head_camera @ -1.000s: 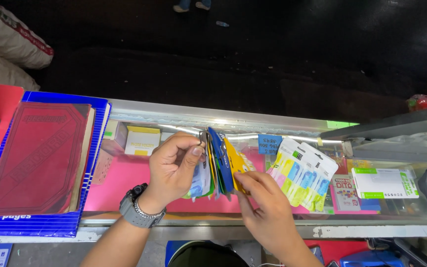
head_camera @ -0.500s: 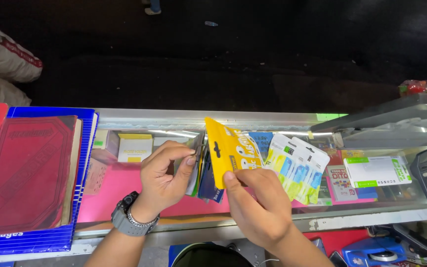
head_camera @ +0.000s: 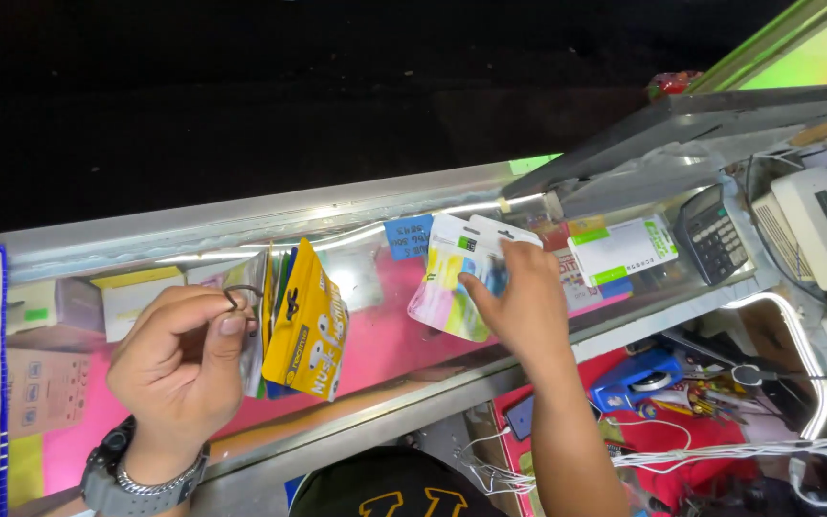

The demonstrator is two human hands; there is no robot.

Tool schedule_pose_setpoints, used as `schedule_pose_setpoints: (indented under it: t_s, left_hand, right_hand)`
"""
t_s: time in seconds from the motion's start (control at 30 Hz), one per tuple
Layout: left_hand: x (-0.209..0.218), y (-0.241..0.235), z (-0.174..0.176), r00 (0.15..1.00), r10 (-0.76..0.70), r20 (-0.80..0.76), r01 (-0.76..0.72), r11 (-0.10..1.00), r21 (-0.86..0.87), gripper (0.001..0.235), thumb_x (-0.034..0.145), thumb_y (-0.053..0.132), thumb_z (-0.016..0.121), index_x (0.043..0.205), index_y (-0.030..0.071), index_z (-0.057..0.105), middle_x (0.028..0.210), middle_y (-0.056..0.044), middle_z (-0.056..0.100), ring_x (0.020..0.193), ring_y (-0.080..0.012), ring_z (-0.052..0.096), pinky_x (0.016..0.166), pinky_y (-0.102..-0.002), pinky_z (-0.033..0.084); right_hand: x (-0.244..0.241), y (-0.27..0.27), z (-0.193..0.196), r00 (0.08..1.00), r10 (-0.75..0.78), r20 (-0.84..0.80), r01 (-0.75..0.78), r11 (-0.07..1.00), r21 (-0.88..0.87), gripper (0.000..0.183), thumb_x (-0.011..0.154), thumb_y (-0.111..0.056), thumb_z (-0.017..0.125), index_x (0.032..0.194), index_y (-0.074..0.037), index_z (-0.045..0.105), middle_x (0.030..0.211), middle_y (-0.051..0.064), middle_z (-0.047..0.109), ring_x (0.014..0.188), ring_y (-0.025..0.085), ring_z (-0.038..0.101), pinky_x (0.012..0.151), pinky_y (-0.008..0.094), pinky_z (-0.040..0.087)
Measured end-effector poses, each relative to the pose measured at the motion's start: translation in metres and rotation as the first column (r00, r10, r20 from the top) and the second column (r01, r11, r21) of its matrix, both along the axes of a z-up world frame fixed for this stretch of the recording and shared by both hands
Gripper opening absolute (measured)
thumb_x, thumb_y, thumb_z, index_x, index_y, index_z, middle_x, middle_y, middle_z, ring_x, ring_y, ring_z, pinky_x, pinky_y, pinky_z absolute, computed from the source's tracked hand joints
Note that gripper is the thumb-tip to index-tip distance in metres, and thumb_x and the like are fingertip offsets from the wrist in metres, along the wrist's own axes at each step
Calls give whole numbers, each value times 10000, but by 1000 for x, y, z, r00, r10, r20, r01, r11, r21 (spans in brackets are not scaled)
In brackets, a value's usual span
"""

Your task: The person unpacks various electronic accessories from a striped bag on a desk and arranges them on a glass display counter. They handle multiple packages of earphones and charging cables, sorting them into neat stacks on the counter.

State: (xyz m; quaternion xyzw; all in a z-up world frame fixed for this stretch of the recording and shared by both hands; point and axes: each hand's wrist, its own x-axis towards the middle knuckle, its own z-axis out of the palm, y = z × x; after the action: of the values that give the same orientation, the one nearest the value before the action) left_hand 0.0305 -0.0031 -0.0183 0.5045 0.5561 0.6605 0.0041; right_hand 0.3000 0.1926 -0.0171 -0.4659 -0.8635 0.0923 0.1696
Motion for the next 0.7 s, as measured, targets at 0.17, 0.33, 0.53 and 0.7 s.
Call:
schedule_pose_setpoints:
  t_s: [0.17,0.33,0.53,0.7]
  left_hand:
    - [1,3,-2,1000,-8,-7,8,1000,-15,118,991,49,640,1008,-66,662,934,-190,700,853,-254,687,819,-344,597]
    - [2,5,-4,1000,-10,-20,9,1000,-21,140,996,88,636,1018,-46,671,920,-166,703,834,-241,680,760,-322,573]
    - [0,17,1,995,-74,67,63,985,161,51,927,-31,687,904,-69,714,731,-166,673,612,-246,662,635,-376,566]
    - [2,12,-4,995,-89,50,83,990,112,84,951,52,676,995,-12,708,825,-128,686,711,-214,661,664,-332,569]
  right_hand:
    - [5,34,-22,911,-273,310,350,909,-228,974,679,-711,844,1339,-55,555,1292,197,527,1218,363,472,930,490,474]
    - [3,30,-21,938,-309,158,345,878,-331,597,724,-486,880,1122,-187,552,1240,77,521,1238,301,418,1054,473,306]
    - [13,28,-37,799,-180,-574,39,967,-250,204,828,8,796,985,-64,687,849,106,701,847,206,678,882,365,540]
    - [-38,-46,44,715,92,-693,-99,995,30,157,915,121,686,1045,37,712,923,162,692,875,234,658,836,352,570]
